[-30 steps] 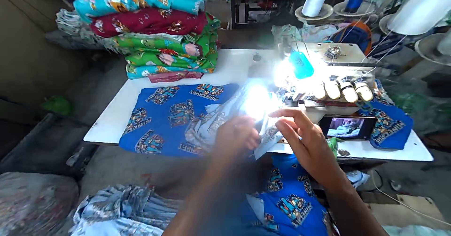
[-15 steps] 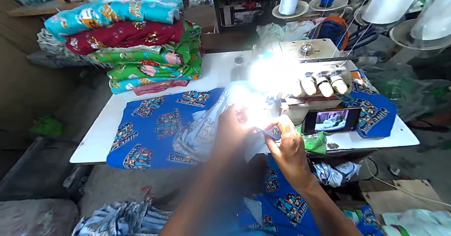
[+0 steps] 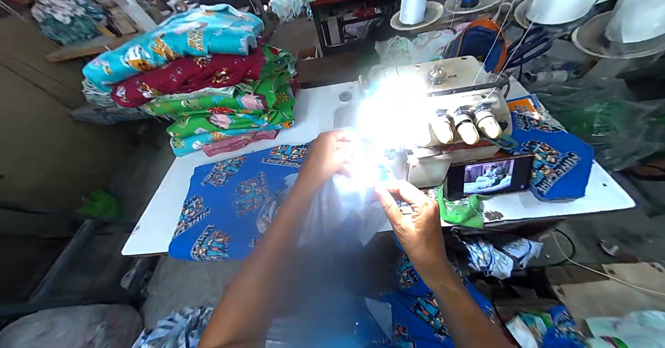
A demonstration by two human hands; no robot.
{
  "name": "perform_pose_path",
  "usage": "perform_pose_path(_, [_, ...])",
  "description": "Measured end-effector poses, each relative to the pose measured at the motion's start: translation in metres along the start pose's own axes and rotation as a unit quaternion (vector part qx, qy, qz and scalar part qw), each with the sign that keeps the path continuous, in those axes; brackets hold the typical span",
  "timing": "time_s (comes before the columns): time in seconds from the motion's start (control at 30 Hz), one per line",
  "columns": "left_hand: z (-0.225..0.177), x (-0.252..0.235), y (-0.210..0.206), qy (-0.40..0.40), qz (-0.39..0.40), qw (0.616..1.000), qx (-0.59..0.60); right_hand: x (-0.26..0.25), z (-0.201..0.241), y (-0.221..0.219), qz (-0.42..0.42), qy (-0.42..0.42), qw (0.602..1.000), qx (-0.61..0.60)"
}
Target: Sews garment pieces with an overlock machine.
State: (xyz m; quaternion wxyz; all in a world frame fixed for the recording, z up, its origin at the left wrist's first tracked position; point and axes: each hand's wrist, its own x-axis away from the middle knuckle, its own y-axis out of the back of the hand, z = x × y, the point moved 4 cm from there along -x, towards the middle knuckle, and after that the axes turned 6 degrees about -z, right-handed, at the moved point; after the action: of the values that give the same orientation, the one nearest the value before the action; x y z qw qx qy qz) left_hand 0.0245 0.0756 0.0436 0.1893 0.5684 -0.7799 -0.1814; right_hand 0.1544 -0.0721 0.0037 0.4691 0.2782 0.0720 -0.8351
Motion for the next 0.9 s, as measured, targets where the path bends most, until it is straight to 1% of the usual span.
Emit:
perform_pose_path(0.1, [-0.004, -0.007, -0.008, 0.031, 0.014, 0.999, 0.032, 0.004, 0.001, -0.001, 0.005, -0.014, 0.999, -0.045])
perform_pose_path(0.17, [-0.005, -0.009, -0.01, 0.034, 0.02, 0.998, 0.048, 0.008, 0.001, 0.0, 0.015, -0.027, 0.998, -0.061])
perform_pose_path(0.27, [-0.005, -0.007, -0.009, 0.034, 0.002, 0.995, 0.095, 0.016, -0.005, 0.001, 0.038, -0.048, 0.996, -0.065])
perform_pose_path(0.3, [-0.005, -0.005, -0.008, 0.046, 0.002, 0.991, 0.129, 0.018, -0.007, 0.001, 0.045, -0.056, 0.995, -0.066])
perform_pose_path(0.4, [-0.002, 0.0, -0.008, 0.105, 0.033, 0.966, 0.233, 0.023, -0.014, 0.002, 0.058, -0.078, 0.992, -0.076])
perform_pose_path(0.47, [0.0, 0.003, -0.008, 0.128, 0.057, 0.952, 0.27, 0.022, -0.016, 0.003, 0.058, -0.088, 0.991, -0.082])
perform_pose_path(0.57, [0.0, 0.008, -0.006, 0.138, 0.058, 0.948, 0.281, 0.022, -0.019, 0.002, 0.057, -0.093, 0.991, -0.083])
perform_pose_path(0.9, [-0.001, 0.011, -0.008, 0.092, -0.004, 0.965, 0.247, 0.023, -0.022, 0.003, 0.06, -0.095, 0.99, -0.08])
